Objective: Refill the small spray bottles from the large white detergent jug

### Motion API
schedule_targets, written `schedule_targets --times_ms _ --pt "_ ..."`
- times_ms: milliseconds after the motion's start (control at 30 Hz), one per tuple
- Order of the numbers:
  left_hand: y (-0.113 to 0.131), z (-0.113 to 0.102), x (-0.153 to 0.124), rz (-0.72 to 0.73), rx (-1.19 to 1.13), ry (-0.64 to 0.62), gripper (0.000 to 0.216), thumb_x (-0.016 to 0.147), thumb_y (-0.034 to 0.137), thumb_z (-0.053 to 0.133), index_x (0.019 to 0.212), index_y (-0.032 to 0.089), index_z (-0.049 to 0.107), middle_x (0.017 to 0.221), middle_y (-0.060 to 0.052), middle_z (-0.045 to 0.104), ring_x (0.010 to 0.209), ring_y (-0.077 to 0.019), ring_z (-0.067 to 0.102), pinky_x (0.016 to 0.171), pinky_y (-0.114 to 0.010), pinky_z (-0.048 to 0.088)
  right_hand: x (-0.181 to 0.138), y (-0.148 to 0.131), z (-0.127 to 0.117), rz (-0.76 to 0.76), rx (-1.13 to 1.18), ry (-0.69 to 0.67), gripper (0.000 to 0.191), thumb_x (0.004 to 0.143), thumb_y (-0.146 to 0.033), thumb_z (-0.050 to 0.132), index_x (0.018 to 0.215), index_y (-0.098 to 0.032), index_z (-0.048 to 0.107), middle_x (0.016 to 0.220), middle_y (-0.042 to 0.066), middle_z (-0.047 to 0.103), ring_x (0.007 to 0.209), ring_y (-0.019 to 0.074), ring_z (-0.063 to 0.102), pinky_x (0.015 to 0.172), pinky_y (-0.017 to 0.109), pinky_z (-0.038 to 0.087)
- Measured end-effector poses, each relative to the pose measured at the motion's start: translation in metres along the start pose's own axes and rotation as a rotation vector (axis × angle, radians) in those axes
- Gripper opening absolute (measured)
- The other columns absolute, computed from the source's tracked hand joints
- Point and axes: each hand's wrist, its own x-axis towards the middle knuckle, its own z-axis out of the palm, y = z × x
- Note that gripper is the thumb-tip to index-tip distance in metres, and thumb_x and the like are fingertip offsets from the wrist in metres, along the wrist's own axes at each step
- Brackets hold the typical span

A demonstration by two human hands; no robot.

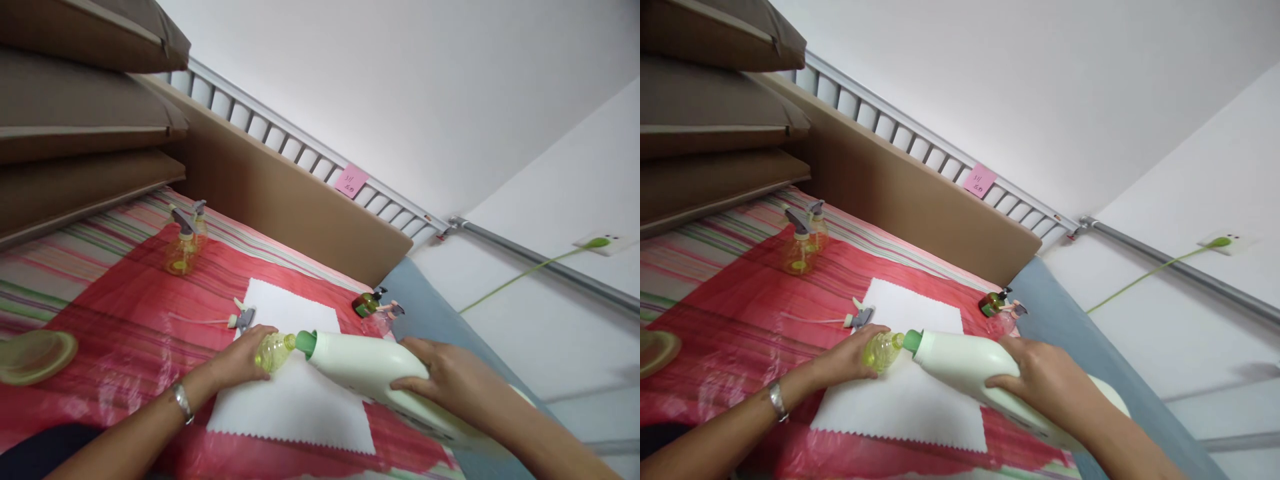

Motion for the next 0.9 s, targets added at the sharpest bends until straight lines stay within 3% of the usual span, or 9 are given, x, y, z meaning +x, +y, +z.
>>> schedule_targets --times_ms 200,300,433,633,900 --pt "0.0 -0.004 0.0 -0.031 -0.062 0.02 0.077 0.051 0.018 0.076 0.121 0.019 0.043 0.123 -0.009 0.05 0.116 -0.0259 0.045 0.102 -0.037 0.032 -0.012 0.01 0.038 0.163 0.304 -0.012 0.03 0.07 -0.054 0.06 0.081 -0.027 0.065 0.078 -0.001 0.07 0.068 0.02 0.063 0.06 0.026 0.044" --pt "0.0 -0.007 0.001 -0.056 -0.113 0.029 0.078 0.051 0.017 0.075 0.121 0.02 0.042 0.124 -0.008 0.05 0.118 -0.0256 0.044 0.103 -0.037 0.031 -0.012 0.021 0.057 0.372 0.502 0.119 0.032 0.066 -0.052 0.061 0.075 -0.022 0.066 0.062 -0.001 0.066 0.056 0.0187 0.059 0.054 0.026 0.042" --pt "0.011 -0.007 0.001 -0.11 -0.159 0.009 0.075 0.051 0.015 0.073 0.119 0.02 0.042 0.124 -0.008 0.05 0.119 -0.0265 0.044 0.104 -0.038 0.03 0.005 0.029 0.075 0.591 0.751 0.349 0.033 0.066 -0.051 0.06 0.071 -0.018 0.062 0.041 -0.005 0.05 0.041 0.0141 0.046 0.045 0.025 0.035" --pt "0.015 0.004 -0.002 -0.124 -0.214 -0.051 0.076 0.051 0.011 0.07 0.119 0.025 0.04 0.124 -0.005 0.051 0.12 -0.0277 0.043 0.104 -0.042 0.03 0.076 0.022 0.108 0.631 1.258 0.651 0.037 0.062 -0.051 0.067 0.072 -0.017 0.055 0.045 -0.007 0.046 0.039 0.0108 0.04 0.041 0.024 0.033" --pt "0.005 0.011 0.001 -0.224 -0.294 -0.082 0.082 0.046 0.007 0.07 0.118 0.03 0.039 0.125 -0.002 0.05 0.12 -0.0293 0.042 0.102 -0.04 0.034 0.179 -0.011 0.162 0.739 1.304 0.844 0.039 0.064 -0.053 0.062 0.077 -0.017 0.053 0.056 -0.001 0.056 0.051 0.0156 0.051 0.048 0.026 0.042"
